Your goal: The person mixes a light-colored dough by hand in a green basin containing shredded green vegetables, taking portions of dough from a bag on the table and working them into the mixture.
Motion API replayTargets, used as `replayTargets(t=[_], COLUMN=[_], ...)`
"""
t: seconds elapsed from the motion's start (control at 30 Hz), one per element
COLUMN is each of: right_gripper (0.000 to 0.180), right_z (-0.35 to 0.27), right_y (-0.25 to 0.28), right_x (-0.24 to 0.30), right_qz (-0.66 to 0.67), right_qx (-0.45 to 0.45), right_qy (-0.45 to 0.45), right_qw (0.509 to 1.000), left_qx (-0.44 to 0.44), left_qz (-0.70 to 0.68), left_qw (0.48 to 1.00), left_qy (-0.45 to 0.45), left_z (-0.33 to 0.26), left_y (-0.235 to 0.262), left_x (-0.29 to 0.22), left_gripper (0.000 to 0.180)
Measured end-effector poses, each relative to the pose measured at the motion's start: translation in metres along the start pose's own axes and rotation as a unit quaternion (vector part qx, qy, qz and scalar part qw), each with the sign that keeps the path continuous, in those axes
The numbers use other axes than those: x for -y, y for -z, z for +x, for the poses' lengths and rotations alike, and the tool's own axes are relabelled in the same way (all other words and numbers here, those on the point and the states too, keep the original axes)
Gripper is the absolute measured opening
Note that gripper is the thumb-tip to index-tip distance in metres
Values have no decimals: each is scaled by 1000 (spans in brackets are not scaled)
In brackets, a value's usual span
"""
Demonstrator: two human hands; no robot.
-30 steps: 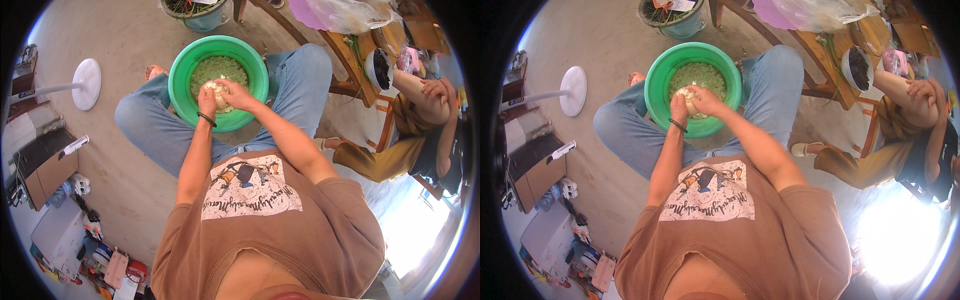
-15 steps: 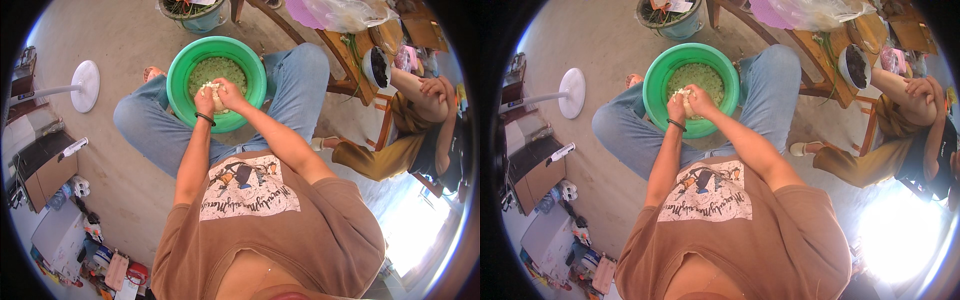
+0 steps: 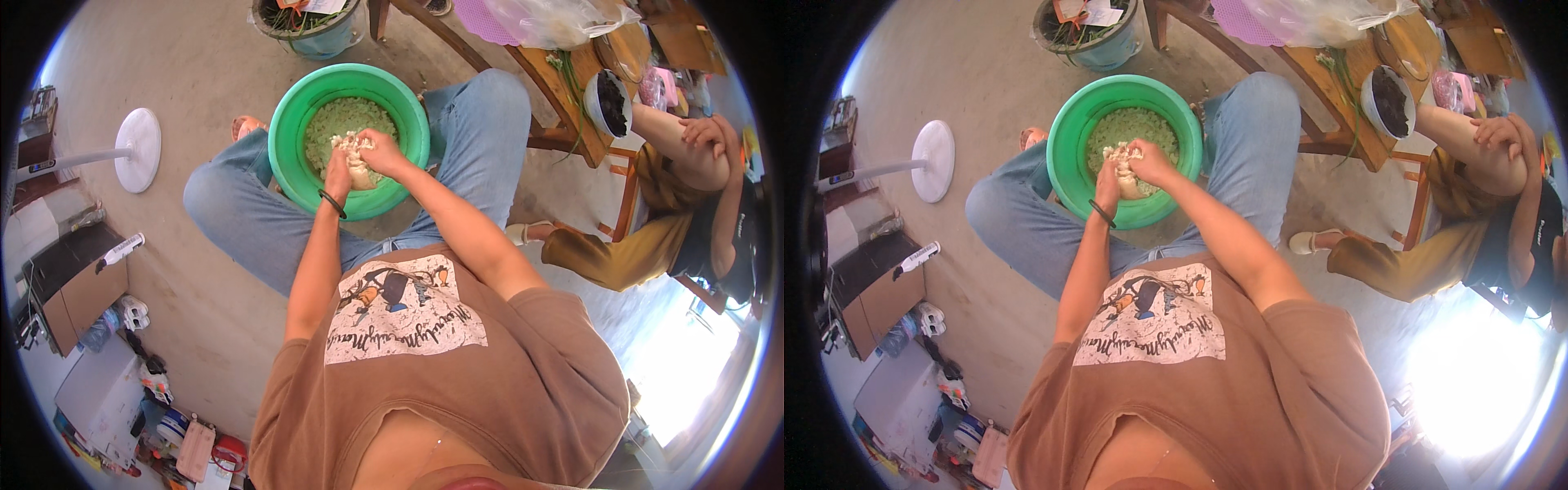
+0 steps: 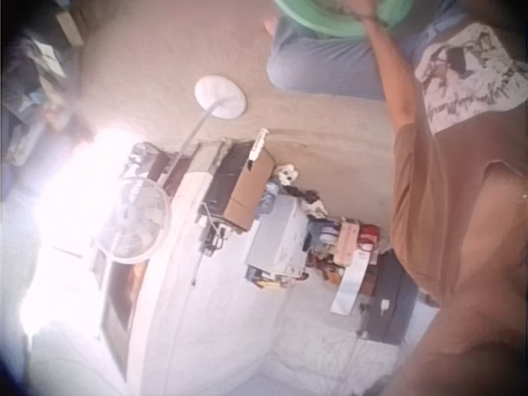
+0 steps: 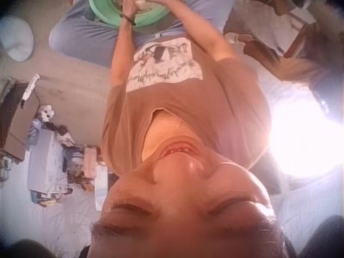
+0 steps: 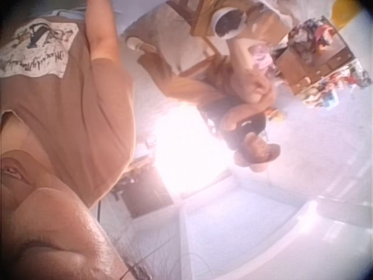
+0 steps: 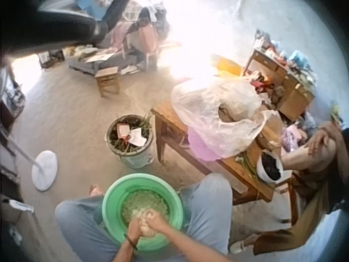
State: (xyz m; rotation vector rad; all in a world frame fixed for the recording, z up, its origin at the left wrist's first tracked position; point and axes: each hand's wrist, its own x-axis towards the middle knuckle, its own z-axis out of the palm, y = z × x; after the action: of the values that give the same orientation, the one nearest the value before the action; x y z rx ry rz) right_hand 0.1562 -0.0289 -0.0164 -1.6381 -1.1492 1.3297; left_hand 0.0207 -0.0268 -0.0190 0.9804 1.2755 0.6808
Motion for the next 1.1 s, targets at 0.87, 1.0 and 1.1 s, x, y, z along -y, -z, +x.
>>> replayTargets(t=[0.87, 1.0, 1.1], right_gripper=[68, 55, 46], right_z=[-16, -12, -10], right_y=[19, 12, 7], right_x=[35, 18, 8], right_qz=[100, 52, 44], right_qx=[143, 67, 23], right_qy=[-146, -37, 27], right_qw=[974, 996, 998], left_qx=[38, 60, 62], left_qz=[-140, -85, -32], left_qw=[989, 994, 995], left_qy=[26, -23, -73], left_z=[-7, -6, -2], left_y=[-8, -10, -5], left_x=[-24, -26, -13], left_gripper=[48, 46, 41])
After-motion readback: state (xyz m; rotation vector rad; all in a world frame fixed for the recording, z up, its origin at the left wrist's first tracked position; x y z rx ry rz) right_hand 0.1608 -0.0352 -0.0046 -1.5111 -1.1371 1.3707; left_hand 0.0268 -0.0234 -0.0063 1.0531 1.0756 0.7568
